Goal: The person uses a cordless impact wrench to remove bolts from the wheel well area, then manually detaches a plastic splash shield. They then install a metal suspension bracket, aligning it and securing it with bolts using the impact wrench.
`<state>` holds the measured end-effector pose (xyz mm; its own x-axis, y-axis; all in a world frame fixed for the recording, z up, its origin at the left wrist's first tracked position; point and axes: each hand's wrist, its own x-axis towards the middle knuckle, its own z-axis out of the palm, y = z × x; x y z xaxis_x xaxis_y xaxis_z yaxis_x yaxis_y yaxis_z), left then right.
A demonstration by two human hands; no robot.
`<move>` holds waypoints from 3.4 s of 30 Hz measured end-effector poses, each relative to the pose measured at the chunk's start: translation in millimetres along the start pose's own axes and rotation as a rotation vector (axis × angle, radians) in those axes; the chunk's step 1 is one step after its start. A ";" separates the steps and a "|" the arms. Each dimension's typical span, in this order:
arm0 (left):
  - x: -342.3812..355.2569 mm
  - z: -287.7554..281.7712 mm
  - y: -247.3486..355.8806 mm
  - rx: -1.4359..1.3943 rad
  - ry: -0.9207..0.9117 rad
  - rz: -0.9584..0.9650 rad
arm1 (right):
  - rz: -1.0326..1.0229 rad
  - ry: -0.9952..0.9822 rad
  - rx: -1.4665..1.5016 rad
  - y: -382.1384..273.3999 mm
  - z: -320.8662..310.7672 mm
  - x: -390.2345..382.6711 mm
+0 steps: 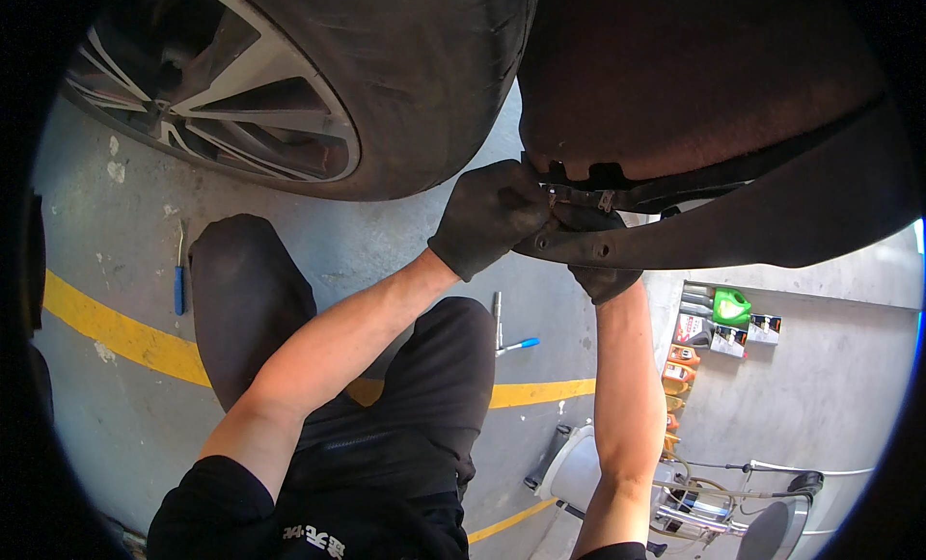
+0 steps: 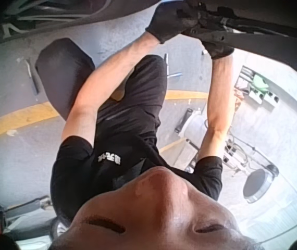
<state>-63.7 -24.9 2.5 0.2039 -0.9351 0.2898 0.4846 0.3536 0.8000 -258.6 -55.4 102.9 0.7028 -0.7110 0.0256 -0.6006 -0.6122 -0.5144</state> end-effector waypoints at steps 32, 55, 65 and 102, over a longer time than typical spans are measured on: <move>2.6 -1.5 -3.4 -0.068 -0.057 0.048 | 0.465 0.060 0.593 -32.3 2.2 20.7; 14.7 -2.3 -0.3 0.000 -0.082 0.182 | 0.372 -0.068 0.398 21.0 -8.1 -9.5; 15.4 3.0 -9.5 0.000 0.012 0.276 | 0.413 -0.049 0.307 10.3 -10.5 -8.2; 26.3 -5.4 -10.5 0.209 -0.059 0.562 | 0.651 0.242 1.005 20.2 -13.3 -13.2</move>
<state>-58.8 -53.0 -1.2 0.3303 -0.6081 0.7219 0.1378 0.7877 0.6005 -285.2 -63.0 103.6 0.2277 -0.8965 -0.3801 -0.1760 0.3461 -0.9216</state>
